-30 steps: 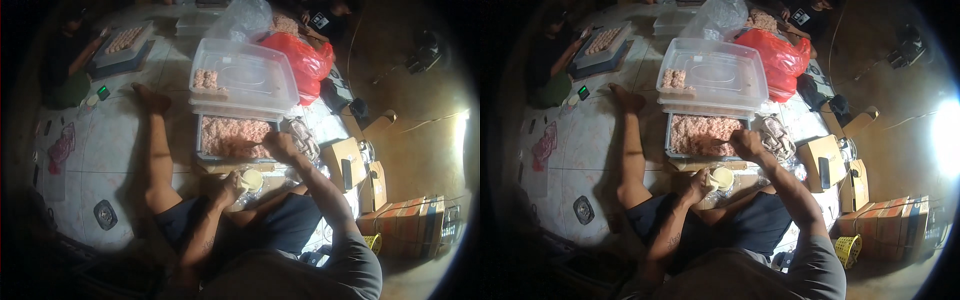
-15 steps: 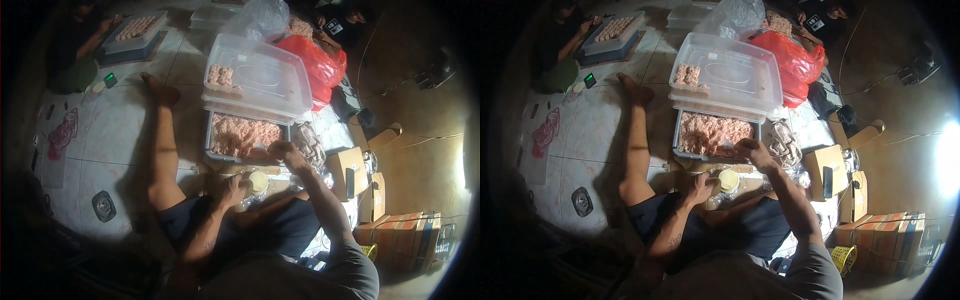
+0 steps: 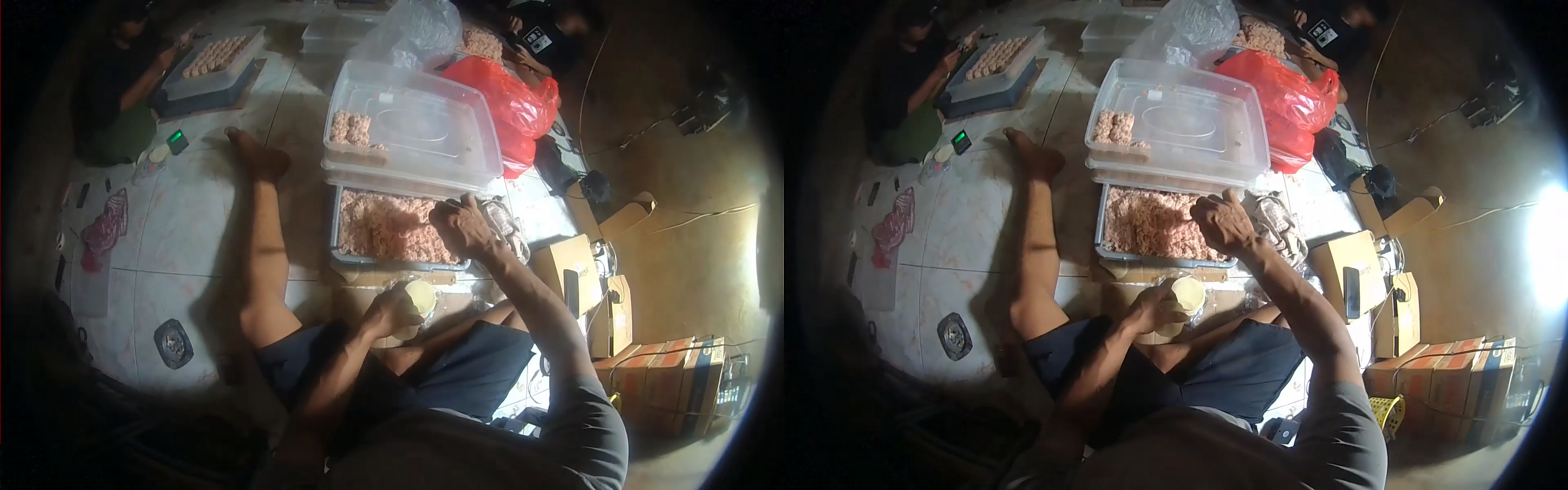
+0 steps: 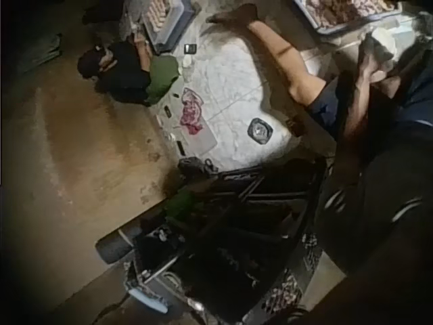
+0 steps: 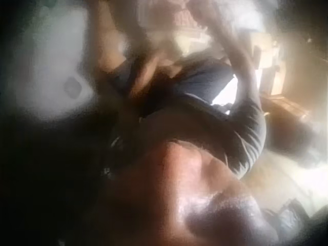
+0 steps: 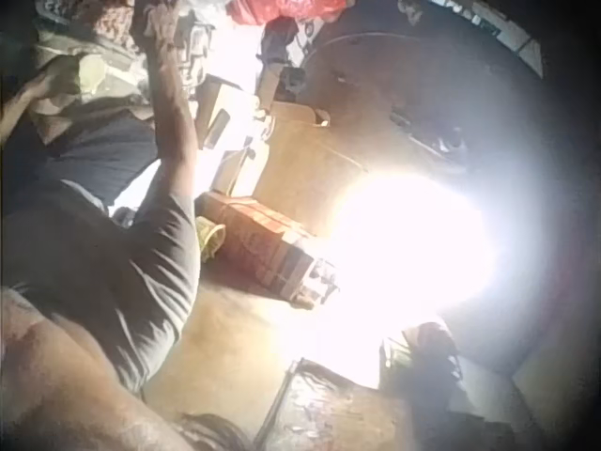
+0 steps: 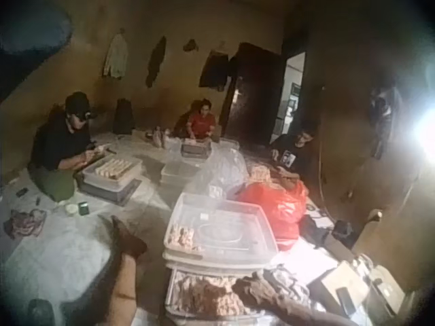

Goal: The person manually assembles food items by hand on the floor, placing a portion of pink meat mixture onto a dough wrapper, folding the dough, and placing the finished items into a plastic container.

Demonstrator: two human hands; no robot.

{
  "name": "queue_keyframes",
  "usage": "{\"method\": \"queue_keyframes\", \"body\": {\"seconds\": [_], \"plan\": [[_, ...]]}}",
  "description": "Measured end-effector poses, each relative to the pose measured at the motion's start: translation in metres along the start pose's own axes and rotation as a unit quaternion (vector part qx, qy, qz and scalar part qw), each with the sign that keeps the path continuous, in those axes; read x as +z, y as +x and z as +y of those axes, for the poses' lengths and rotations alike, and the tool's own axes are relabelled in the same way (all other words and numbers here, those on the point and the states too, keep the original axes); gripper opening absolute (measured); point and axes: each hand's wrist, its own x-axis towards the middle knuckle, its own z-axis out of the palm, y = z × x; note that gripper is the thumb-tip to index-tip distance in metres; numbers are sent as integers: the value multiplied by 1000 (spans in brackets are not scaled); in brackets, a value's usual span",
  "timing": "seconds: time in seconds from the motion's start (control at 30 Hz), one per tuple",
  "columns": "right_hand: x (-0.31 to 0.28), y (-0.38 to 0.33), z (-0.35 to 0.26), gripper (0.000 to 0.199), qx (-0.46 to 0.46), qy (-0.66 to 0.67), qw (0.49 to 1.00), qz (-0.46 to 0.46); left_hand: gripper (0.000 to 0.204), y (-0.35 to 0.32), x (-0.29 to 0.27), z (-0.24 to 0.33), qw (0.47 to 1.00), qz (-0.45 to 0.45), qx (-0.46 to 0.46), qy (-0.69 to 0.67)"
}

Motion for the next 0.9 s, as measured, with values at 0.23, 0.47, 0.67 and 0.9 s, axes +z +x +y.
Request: {"method": "queue_keyframes", "body": {"seconds": [0.23, 0.47, 0.67, 0.9], "plan": [[-10, -54, -7, 14, 16, 317, 930, 186, 48, -15, 11, 31, 1000, 17, -13, -2], [-38, -95, -55, 23, 203, 501, 790, 291, 73, -9, 42, 134, 879, -27, 69, -471], [8, -107, -100, 24, 135, 454, 802, 364, 84, 1, 66, 157, 861, -19, 143, -489], [9, -124, -118, 26, 65, 446, 849, 275, 93, -5, 55, 144, 883, 11, 110, -456]]}}
